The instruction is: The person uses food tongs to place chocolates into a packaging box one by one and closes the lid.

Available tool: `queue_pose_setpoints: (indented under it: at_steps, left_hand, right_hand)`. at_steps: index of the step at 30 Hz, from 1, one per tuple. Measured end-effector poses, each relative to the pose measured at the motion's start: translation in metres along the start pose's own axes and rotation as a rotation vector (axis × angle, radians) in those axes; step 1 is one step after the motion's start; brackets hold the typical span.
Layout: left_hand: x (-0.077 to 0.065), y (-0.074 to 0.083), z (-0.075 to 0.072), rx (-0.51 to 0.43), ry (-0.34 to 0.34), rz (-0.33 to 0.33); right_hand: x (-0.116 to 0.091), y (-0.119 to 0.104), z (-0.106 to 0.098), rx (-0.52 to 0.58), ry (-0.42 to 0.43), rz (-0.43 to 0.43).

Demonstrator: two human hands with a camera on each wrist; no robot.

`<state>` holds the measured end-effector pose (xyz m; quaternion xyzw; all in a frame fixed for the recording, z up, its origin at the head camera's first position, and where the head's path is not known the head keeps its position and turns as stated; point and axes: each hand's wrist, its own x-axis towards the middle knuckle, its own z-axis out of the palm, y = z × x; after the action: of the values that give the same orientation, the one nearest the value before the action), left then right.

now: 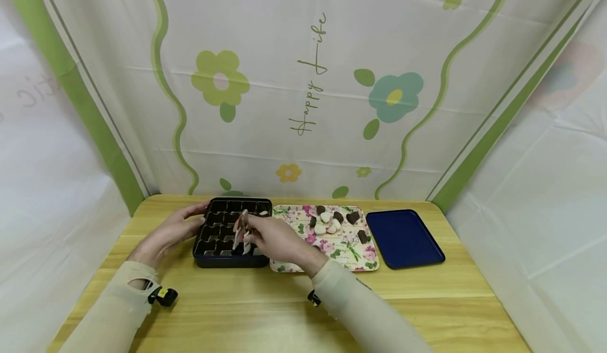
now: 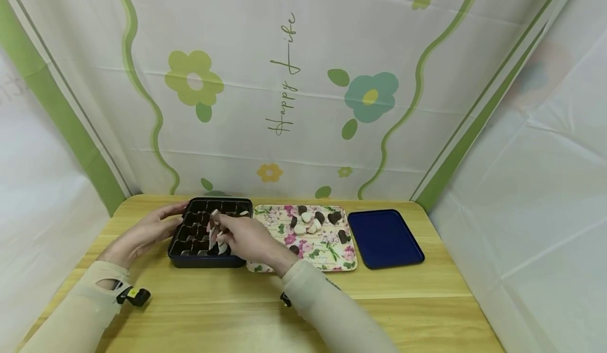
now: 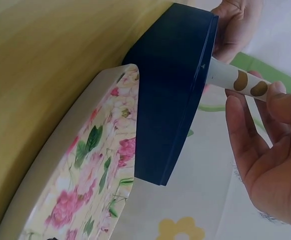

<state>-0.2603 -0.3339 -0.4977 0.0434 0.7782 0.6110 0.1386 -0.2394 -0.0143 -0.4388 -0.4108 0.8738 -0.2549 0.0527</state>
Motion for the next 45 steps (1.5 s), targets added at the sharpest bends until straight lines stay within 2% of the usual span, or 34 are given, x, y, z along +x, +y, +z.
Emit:
queue_pose_setpoints:
  at_steps: [4,7,13,17,23,28,35,39,45]
  left_hand:
    - [0.0,0.0,0.0,0.013,0.005,-0.007]
    - [0.001,0.0,-0.001,0.048,0.009,-0.009]
    - [0.001,0.0,-0.002,0.063,0.009,-0.013]
    - [0.0,0.0,-0.002,0.052,0.003,-0.014]
    - [0.0,-0.001,-0.002,0.015,0.0,-0.01]
    - [0.001,-0.002,-0.002,-0.005,0.003,-0.003]
    - [0.001,0.0,-0.001,0.016,-0.002,-0.011]
    - [0.0,0.002,0.0,0.048,-0.004,-0.019]
    - [-0.001,0.002,-0.001,0.04,-0.001,-0.025]
  right_hand:
    - [-0.002,0.004,-0.004,0.079,0.005,0.004]
    - [-0.005,0.011,-0.013,0.12,0.046,0.03]
    - [-0.022,0.04,-0.041,0.206,0.139,0.149]
    - [-0.036,0.065,-0.057,0.22,0.186,0.224]
    - [-0.056,0.092,-0.074,0.196,0.224,0.268]
    - [-0.07,0.105,-0.08,0.175,0.151,0.269]
    - [-0.095,0.113,-0.081,0.099,0.016,0.166]
    - [-0.106,0.115,-0.076,0.087,-0.044,0.173]
    - [-0.115,0.119,-0.065,0.058,-0.096,0.222]
